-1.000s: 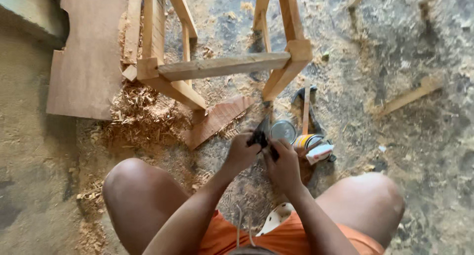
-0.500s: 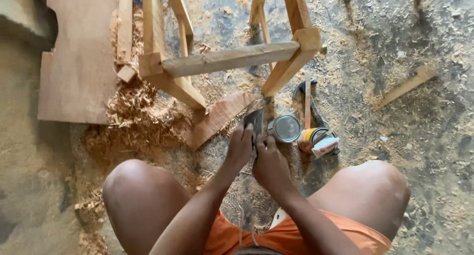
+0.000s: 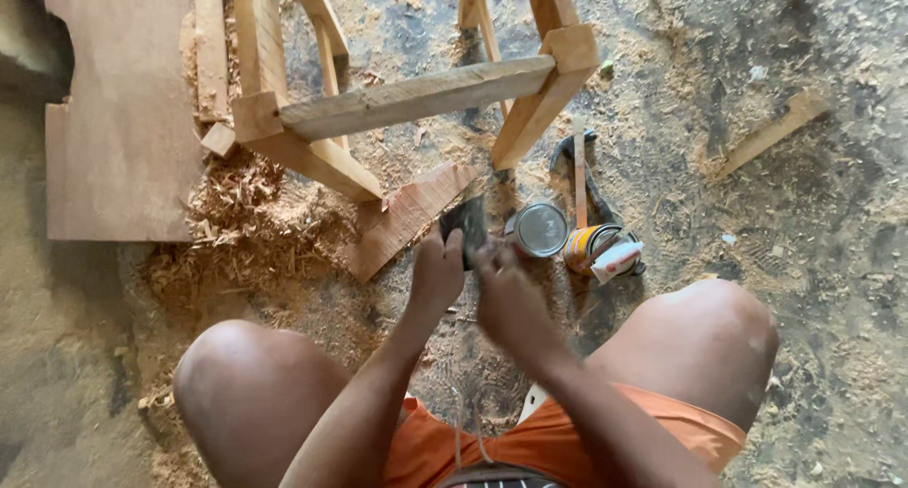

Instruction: The person applies wood putty to the joints and surfaces of a wooden chair frame using a small scraper and a putty knife.

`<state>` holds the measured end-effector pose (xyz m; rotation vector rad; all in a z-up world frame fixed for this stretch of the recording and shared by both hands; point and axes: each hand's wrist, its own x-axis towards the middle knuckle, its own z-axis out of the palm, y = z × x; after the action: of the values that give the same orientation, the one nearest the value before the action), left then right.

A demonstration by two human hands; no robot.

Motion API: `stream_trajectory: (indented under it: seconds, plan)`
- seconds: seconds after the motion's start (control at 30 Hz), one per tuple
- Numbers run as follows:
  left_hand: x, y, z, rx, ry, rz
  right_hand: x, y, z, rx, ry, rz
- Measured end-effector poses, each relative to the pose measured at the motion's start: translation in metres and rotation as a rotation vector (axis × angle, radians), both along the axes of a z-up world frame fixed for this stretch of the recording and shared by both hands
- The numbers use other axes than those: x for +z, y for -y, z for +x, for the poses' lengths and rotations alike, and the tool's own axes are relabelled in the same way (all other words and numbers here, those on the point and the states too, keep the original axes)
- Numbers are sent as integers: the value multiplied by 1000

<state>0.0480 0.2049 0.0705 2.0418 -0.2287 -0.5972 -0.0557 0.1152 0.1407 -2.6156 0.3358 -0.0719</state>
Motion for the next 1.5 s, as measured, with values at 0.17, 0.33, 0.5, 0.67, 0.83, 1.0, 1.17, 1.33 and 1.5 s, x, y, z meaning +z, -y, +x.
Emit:
stream_trajectory:
  seconds: [0.17, 0.33, 0.5, 0.67, 0.83, 1.0, 1.17, 1.33, 1.5]
  plan:
    - [-3, -3, -11, -62, -93, 35, -4, 15, 12, -167, -241, 145]
    - [3, -10, -11, -64, 77, 37, 4, 5, 9, -33, -126, 28]
    - [17, -14, -2, -107, 107, -18, -1, 19, 21, -256, -195, 137]
    - [9, -18, -14, -134, 79, -49, -27, 13, 8, -185, -282, 85]
    - [16, -19, 2, -130, 64, -105, -76, 27, 3, -10, -72, -176]
    - [2, -33, 14, -81, -165, -340, -48, 81, -3, -279, 189, 305]
    - [-74, -19, 32, 669, -747, -687, -5, 20, 13, -38, 492, 260]
    - [-123, -23, 24, 444, -1043, -1189, 27, -41, -5, 293, 620, 142]
    - [-118, -22, 23, -283, -1368, -1686, 35, -43, -9, 330, 560, 118]
